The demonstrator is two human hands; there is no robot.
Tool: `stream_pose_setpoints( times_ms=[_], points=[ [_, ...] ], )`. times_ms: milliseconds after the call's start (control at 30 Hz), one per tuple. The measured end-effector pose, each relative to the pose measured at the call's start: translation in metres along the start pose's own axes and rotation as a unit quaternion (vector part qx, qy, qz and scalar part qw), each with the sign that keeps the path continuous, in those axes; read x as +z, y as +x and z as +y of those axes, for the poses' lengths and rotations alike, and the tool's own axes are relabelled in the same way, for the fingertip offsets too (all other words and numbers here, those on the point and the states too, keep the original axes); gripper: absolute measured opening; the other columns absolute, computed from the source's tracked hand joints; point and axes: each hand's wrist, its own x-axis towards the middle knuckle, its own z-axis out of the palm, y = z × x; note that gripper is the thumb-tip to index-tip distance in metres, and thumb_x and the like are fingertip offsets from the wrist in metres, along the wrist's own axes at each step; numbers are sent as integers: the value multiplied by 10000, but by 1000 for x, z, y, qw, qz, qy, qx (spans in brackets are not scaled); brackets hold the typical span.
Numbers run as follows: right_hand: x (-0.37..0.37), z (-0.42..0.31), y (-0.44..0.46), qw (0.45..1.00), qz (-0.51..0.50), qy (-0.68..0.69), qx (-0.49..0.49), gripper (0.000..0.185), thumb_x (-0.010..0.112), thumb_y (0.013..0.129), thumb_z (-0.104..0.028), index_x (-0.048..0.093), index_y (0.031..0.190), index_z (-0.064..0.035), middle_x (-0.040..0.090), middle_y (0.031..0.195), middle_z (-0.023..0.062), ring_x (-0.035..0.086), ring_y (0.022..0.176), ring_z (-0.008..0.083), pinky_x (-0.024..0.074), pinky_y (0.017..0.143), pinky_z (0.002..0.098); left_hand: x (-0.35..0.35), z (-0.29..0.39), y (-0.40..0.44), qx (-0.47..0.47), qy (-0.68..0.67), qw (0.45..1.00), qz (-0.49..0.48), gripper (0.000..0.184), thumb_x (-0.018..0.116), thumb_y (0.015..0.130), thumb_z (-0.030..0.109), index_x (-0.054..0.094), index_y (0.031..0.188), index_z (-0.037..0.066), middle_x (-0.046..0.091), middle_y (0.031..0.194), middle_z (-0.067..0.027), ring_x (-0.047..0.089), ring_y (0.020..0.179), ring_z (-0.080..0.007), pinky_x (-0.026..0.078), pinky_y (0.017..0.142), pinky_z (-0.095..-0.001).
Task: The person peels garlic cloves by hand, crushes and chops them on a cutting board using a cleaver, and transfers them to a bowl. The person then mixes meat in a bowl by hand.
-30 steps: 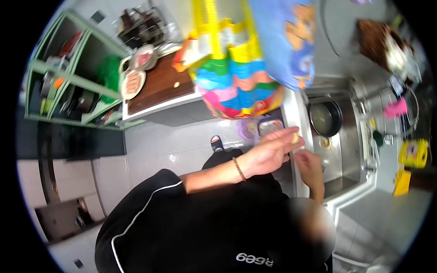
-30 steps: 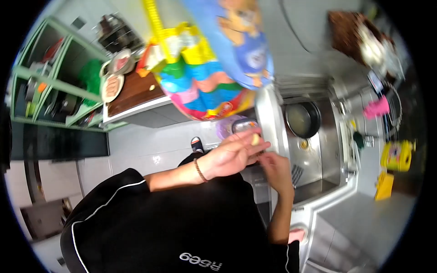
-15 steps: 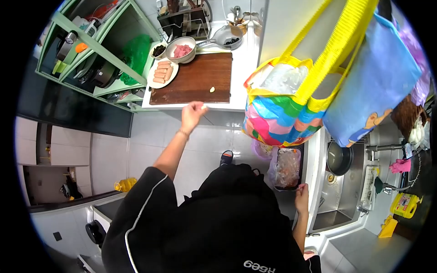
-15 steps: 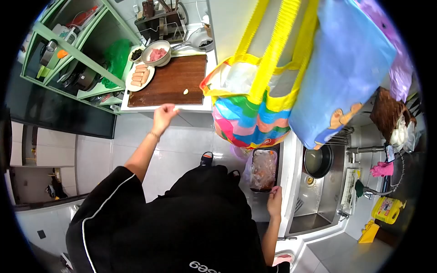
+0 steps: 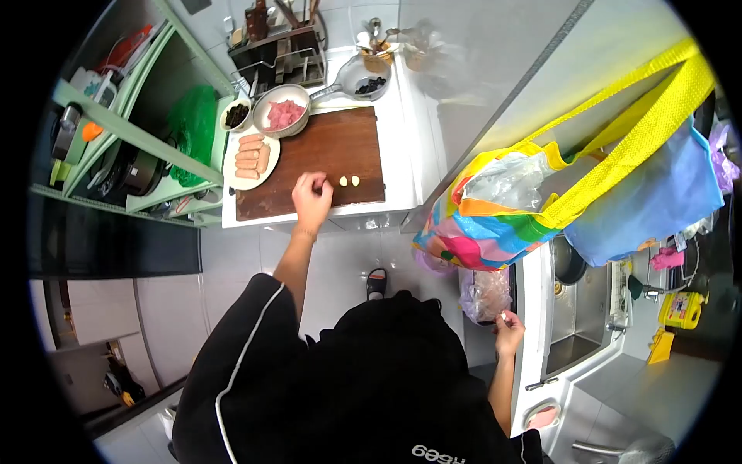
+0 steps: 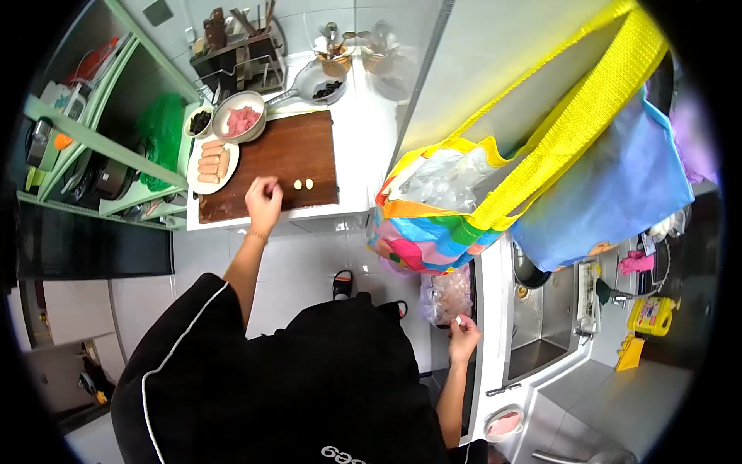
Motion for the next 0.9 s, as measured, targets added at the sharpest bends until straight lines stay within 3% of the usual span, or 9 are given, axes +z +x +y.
stream_pose_setpoints(
  times_ms=[100, 200, 267, 333, 433, 667, 767, 867, 900],
  points=[
    [5, 10, 4, 999, 34, 15, -37, 119, 746, 861, 16, 671, 941, -31, 642, 770, 2, 562, 600, 70, 427, 495, 223, -12, 51, -70, 33, -103, 978, -177, 132, 663, 818, 55, 579, 722, 20, 588, 694, -137, 537, 612, -309, 440, 592, -411],
    [9, -24, -1, 993, -10, 121, -12, 113, 750, 869, 18, 661, 928, -18, 664, 829, 22, 603, 685, 95, 458, 578, 225, 23, 133, -133, 112, -229, 824, -506, 210, 572, 954, 130, 613, 771, 34, 638, 767, -135, 643, 672, -253, 485, 606, -395],
    [10, -45, 0, 990, 19, 134, -28, 123, 730, 879, 49, 676, 983, 10, 698, 901, 61, 654, 753, 119, 525, 640, 238, 59, 201, -158, 260, -232, 756, -555, 200, 551, 1000, 182, 672, 946, 31, 694, 851, -132, 698, 751, -233, 525, 626, -362],
    [4, -93, -11, 962, -26, 266, -51, 183, 735, 867, 75, 671, 1034, 33, 722, 971, 108, 707, 848, 155, 579, 747, 254, 81, 264, -171, 9, -336, 706, -624, 233, 574, 1013, 174, 673, 1162, 25, 727, 973, -108, 715, 850, -179, 562, 660, -310],
    [-17, -119, -16, 956, -49, 278, -86, 208, 711, 880, 88, 671, 1082, 58, 736, 980, 154, 723, 912, 183, 607, 759, 279, 108, 313, -188, -181, -457, 577, -653, 296, 631, 987, 128, 654, 1253, 1, 720, 1079, -87, 705, 917, -148, 587, 700, -279],
    [-87, -161, -32, 976, -63, 29, -205, 126, 669, 941, -31, 714, 1027, 50, 741, 949, 107, 686, 797, 152, 546, 720, 265, 123, 362, -205, -55, -408, 692, -593, 195, 649, 974, 66, 701, 1136, -30, 737, 994, -79, 699, 865, -120, 570, 758, -246],
    [-112, -172, -29, 951, -55, -64, -297, 119, 658, 936, -71, 666, 963, 44, 676, 831, 181, 672, 718, 303, 527, 664, 348, 114, 391, -213, -99, -412, 689, -588, 193, 641, 971, 35, 682, 1142, -45, 737, 1001, -86, 700, 865, -128, 579, 767, -261],
    [-143, -189, -26, 934, -178, -170, -260, 131, 601, 972, -97, 642, 960, 27, 632, 745, 162, 634, 661, 254, 491, 612, 359, 110, 409, -216, -106, -413, 673, -604, 178, 636, 971, 20, 673, 1129, -55, 739, 990, -93, 705, 851, -133, 586, 767, -272],
    [-149, -191, -25, 911, -185, -172, -327, 176, 550, 982, -132, 580, 905, 23, 576, 713, 196, 574, 623, 348, 440, 586, 419, 108, 412, -218, -105, -414, 664, -614, 173, 634, 974, 21, 670, 1124, -56, 739, 980, -93, 705, 842, -132, 585, 764, -273]
  ],
)
